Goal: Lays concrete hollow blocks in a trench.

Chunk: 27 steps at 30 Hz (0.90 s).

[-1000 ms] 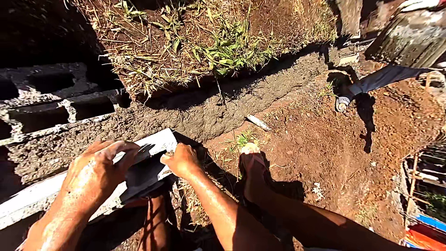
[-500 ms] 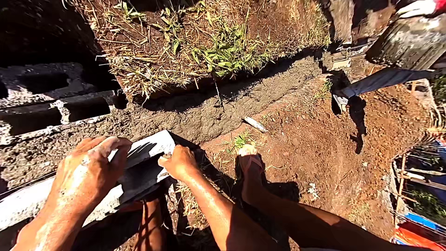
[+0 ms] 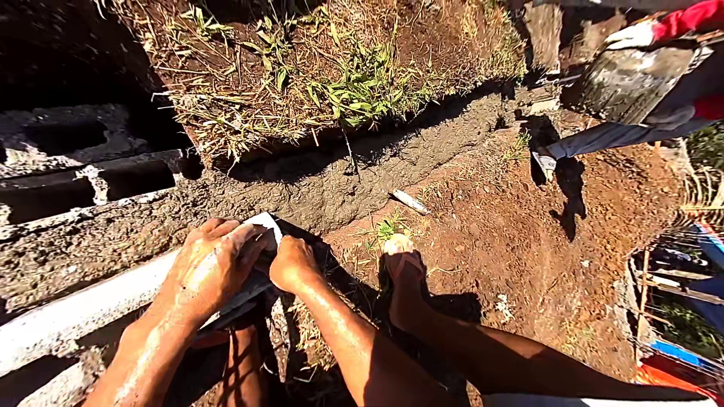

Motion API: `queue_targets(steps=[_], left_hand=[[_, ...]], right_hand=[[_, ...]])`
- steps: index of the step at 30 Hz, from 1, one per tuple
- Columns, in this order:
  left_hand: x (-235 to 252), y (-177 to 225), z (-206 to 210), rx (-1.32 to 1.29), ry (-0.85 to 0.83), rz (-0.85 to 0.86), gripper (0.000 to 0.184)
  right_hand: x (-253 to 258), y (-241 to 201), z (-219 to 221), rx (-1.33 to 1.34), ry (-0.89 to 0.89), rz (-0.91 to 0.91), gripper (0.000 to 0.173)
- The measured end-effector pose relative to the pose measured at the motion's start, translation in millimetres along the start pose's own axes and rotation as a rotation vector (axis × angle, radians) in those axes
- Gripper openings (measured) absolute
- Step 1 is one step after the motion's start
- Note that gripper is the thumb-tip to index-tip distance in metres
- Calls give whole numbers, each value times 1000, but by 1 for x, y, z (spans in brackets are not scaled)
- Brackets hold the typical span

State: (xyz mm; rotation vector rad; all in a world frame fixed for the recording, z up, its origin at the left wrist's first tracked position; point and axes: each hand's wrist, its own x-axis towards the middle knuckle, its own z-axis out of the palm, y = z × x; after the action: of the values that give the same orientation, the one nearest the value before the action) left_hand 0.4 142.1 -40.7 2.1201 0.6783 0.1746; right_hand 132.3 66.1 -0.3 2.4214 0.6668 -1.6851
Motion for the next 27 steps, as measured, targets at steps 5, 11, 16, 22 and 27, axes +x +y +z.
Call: queue_targets(steps=[5, 11, 16, 22, 27], left_hand=[[5, 0, 1, -4, -10, -81, 13], [13, 8, 7, 29, -72, -102, 34], [25, 17, 21, 17, -37, -72, 17], [37, 33, 8, -17, 76, -77, 14], [-39, 51, -55, 2, 423, -406, 32]], right_hand=[[1, 0, 0, -2, 0, 4, 27], [-2, -1, -1, -40, -10, 4, 33], [-2, 6, 7, 18, 51, -45, 45], [-7, 4, -7, -13, 55, 5, 41], [14, 15, 17, -62, 88, -16, 37]])
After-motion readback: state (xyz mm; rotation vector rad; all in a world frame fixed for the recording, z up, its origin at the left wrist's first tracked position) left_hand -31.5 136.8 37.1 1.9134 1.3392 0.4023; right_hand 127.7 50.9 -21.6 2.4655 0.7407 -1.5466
